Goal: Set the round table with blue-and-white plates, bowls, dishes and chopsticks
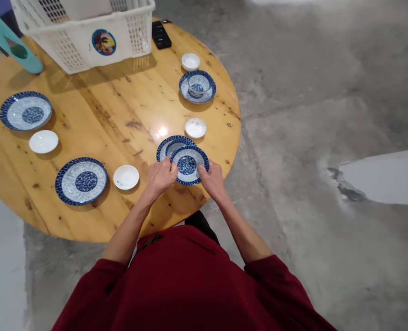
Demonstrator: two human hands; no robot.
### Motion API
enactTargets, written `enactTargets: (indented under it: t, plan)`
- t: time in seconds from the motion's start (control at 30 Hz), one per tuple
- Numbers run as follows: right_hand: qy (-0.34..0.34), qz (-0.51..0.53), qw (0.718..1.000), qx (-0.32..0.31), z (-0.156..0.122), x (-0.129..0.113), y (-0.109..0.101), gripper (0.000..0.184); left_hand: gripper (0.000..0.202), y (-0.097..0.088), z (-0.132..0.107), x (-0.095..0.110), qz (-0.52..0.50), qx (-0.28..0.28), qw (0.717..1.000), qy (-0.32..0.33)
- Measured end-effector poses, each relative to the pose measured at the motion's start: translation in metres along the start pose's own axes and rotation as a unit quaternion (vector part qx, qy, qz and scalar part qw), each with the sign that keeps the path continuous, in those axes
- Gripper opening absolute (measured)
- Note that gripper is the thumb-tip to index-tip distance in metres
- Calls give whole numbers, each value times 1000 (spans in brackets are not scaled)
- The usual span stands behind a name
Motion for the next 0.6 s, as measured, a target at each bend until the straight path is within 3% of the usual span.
enactTargets:
  t: [0.2,0.43,0.6]
  plan:
    - [-61,-45,997,-24,44,-8,7,27,35,0,26,-10,-31,28,998,-55]
    - [-114,-136,982,-56,83,6,21,17,37,19,43,-11,-24,7,992,-122]
    - [-122,-177,971,-100,97,15,29,24,51,29,46,-8,-10,11,989,-149]
Point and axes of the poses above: each hand's wrist, its own z-axis towards the middle knuckle, its own y-axis out of the palm, x = y × z, the point moved 4 cm from there along z, towards the middle knuckle, and after that the axes turned 10 degrees about y, right-handed, at the moved point
